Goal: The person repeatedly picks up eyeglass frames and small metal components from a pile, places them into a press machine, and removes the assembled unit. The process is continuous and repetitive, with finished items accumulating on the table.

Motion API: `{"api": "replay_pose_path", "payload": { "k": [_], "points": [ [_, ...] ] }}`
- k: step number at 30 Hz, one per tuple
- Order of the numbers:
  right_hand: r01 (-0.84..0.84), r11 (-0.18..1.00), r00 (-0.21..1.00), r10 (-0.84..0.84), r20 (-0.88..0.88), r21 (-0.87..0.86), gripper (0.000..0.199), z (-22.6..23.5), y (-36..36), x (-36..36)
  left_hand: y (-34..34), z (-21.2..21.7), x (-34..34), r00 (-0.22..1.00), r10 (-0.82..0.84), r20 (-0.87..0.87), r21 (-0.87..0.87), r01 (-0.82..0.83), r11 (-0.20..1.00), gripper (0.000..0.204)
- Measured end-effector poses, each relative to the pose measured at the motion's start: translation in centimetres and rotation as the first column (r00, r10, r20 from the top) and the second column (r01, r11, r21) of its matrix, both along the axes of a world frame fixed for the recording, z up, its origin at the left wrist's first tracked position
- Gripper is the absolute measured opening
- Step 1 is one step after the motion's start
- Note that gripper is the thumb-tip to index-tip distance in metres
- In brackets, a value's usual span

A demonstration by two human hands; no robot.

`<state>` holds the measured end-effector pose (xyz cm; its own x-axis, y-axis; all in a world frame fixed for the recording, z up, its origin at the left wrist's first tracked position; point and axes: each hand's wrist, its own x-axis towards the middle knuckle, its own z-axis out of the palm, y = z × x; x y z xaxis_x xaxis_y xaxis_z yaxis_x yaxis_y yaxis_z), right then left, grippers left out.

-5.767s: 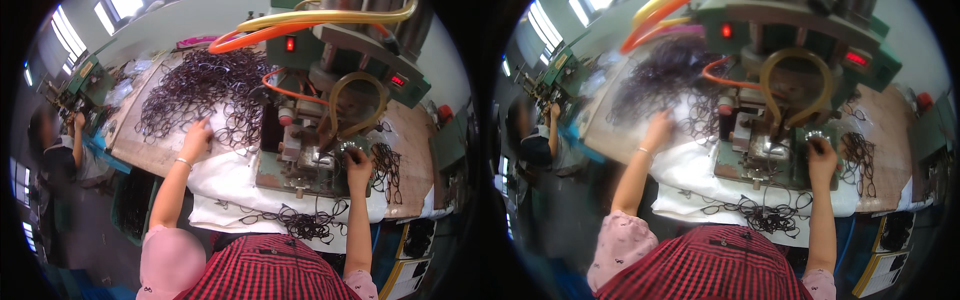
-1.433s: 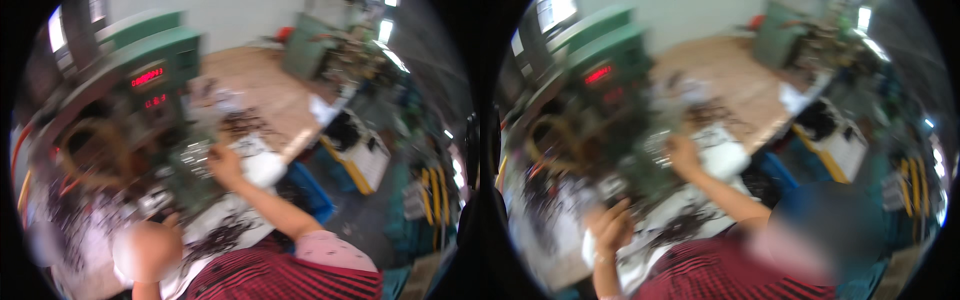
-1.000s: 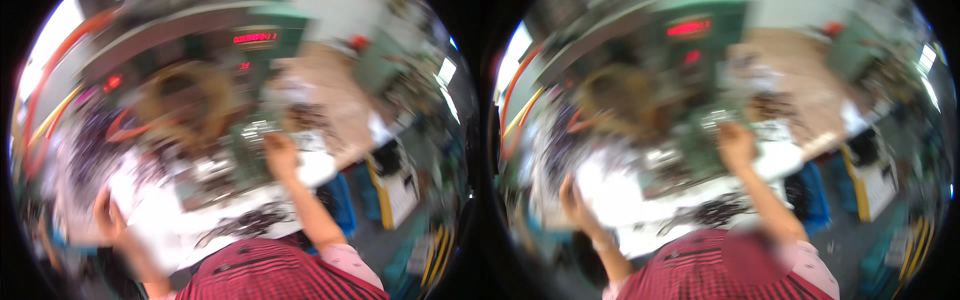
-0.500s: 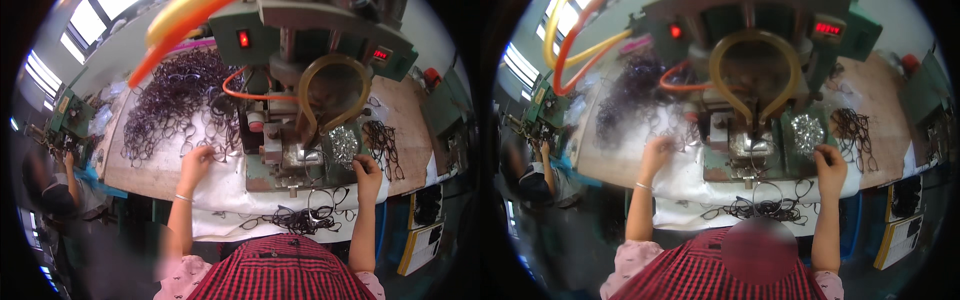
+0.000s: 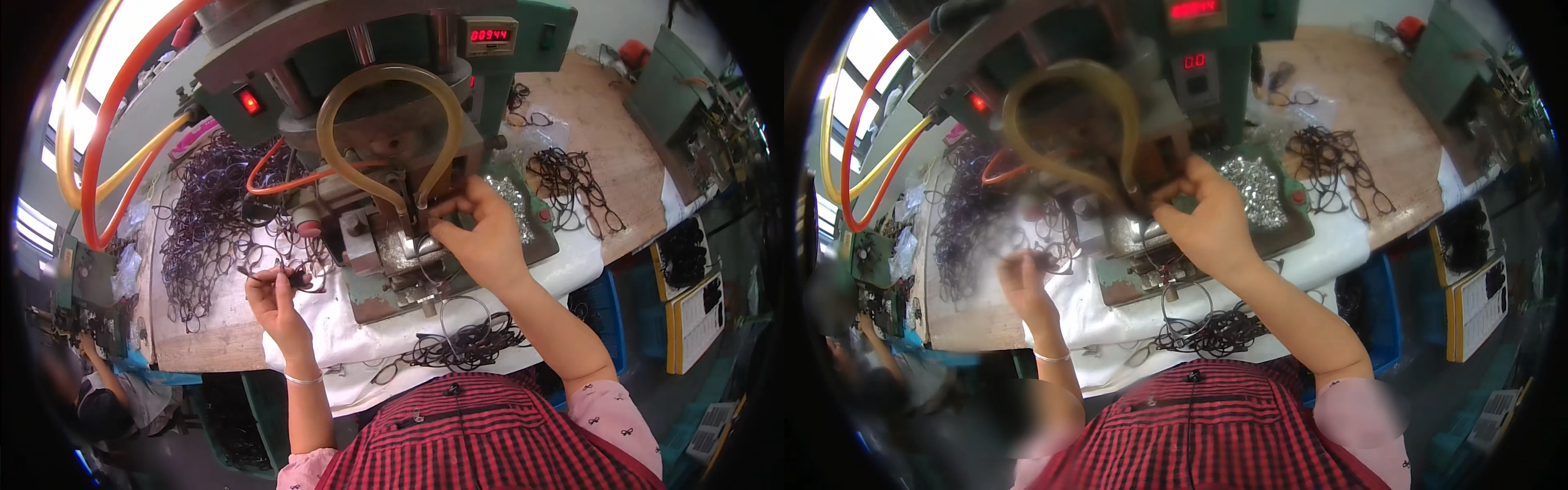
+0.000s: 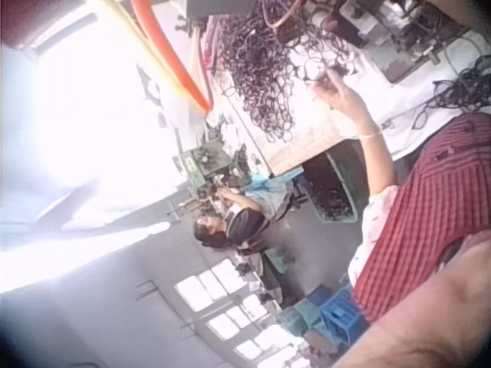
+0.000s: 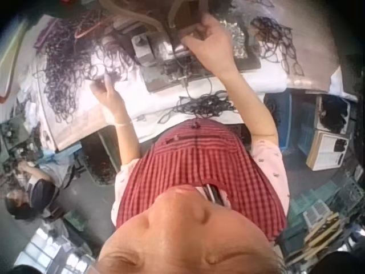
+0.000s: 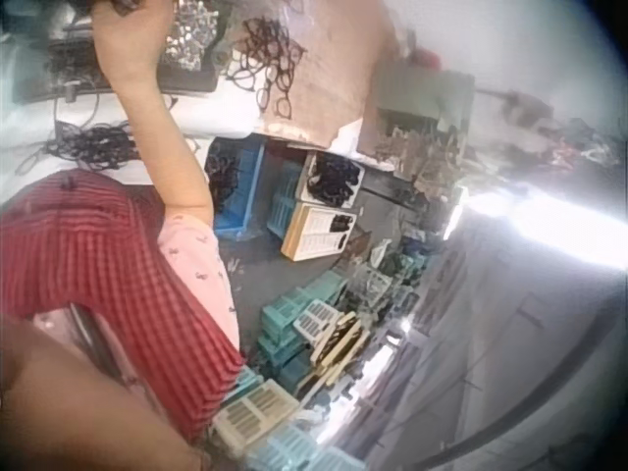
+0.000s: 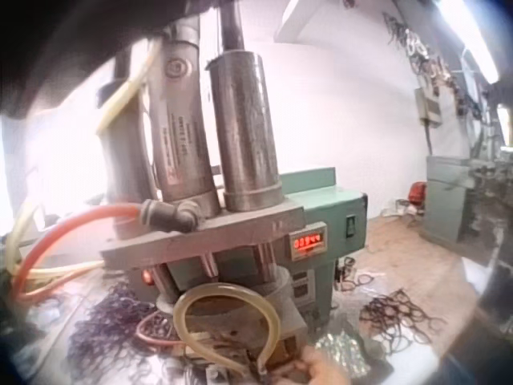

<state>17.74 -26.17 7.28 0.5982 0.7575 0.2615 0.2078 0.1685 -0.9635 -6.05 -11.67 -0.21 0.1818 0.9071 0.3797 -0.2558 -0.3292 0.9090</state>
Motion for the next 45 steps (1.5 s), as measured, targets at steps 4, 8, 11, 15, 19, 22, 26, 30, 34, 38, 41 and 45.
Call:
{"api": "replay_pose_path", "payload": {
  "k": [4,8,11,15,19,22,26,30,34,38,41,45],
  "points": [
    [-0.074,0.995,0.980,0.085,-0.182,0.070,0.048,1.0,0.0,0.1,-2.5,10.0,3.2,0.932,-0.283,0.224,0.349,0.194,0.917,0.015],
    [-0.056,0.985,0.910,0.118,-0.399,0.164,0.054,0.3,0.0,-1.6,-3.1,12.8,6.6,0.989,-0.151,0.005,0.448,0.133,0.884,0.020],
    [-0.061,0.987,0.926,0.112,-0.361,0.149,0.057,-0.3,-0.8,-2.2,-3.1,12.3,6.8,0.991,-0.129,0.037,0.482,0.096,0.871,0.019],
    [-0.018,1.000,0.986,0.018,0.168,-0.004,0.048,0.7,-4.2,-0.6,-4.6,11.0,6.2,0.932,-0.361,0.034,0.539,0.287,0.792,0.018],
    [0.671,0.714,0.472,-0.201,0.858,-0.202,0.023,-5.3,-6.7,4.7,-5.6,9.2,6.2,0.919,-0.163,-0.359,0.851,0.394,0.348,0.020],
    [0.635,0.763,0.489,-0.277,0.827,-0.120,0.019,-8.0,-6.3,7.0,-6.1,8.8,7.8,0.904,-0.040,-0.426,0.889,0.426,0.166,0.022],
    [0.572,0.804,0.650,-0.320,0.689,-0.166,0.013,-7.5,-5.8,8.0,-6.3,8.8,8.7,0.882,0.009,-0.471,0.877,0.467,0.114,0.019],
    [0.558,0.813,0.657,-0.308,0.688,-0.169,0.010,-8.4,-5.5,8.2,-6.4,8.7,7.6,0.827,0.039,-0.561,0.821,0.549,0.160,0.018],
    [0.549,0.831,0.587,-0.306,0.750,-0.091,0.014,-9.0,-5.4,8.6,-6.5,9.3,7.1,0.821,0.037,-0.570,0.811,0.555,0.184,0.014],
    [0.487,0.869,0.710,-0.336,0.619,-0.086,0.015,-9.0,-4.9,7.7,-8.6,7.5,3.7,0.825,0.044,-0.563,0.787,0.519,0.333,0.026],
    [0.438,0.893,0.771,-0.315,0.554,-0.101,0.011,-9.9,-6.1,7.3,-6.0,6.2,-2.2,0.549,0.696,-0.462,0.863,0.096,0.497,0.017],
    [0.361,0.931,0.759,-0.263,0.596,-0.049,0.006,-8.8,-5.4,8.2,4.9,8.6,-5.2,0.655,0.579,-0.485,0.625,-0.203,0.753,0.013]
  ]
}}
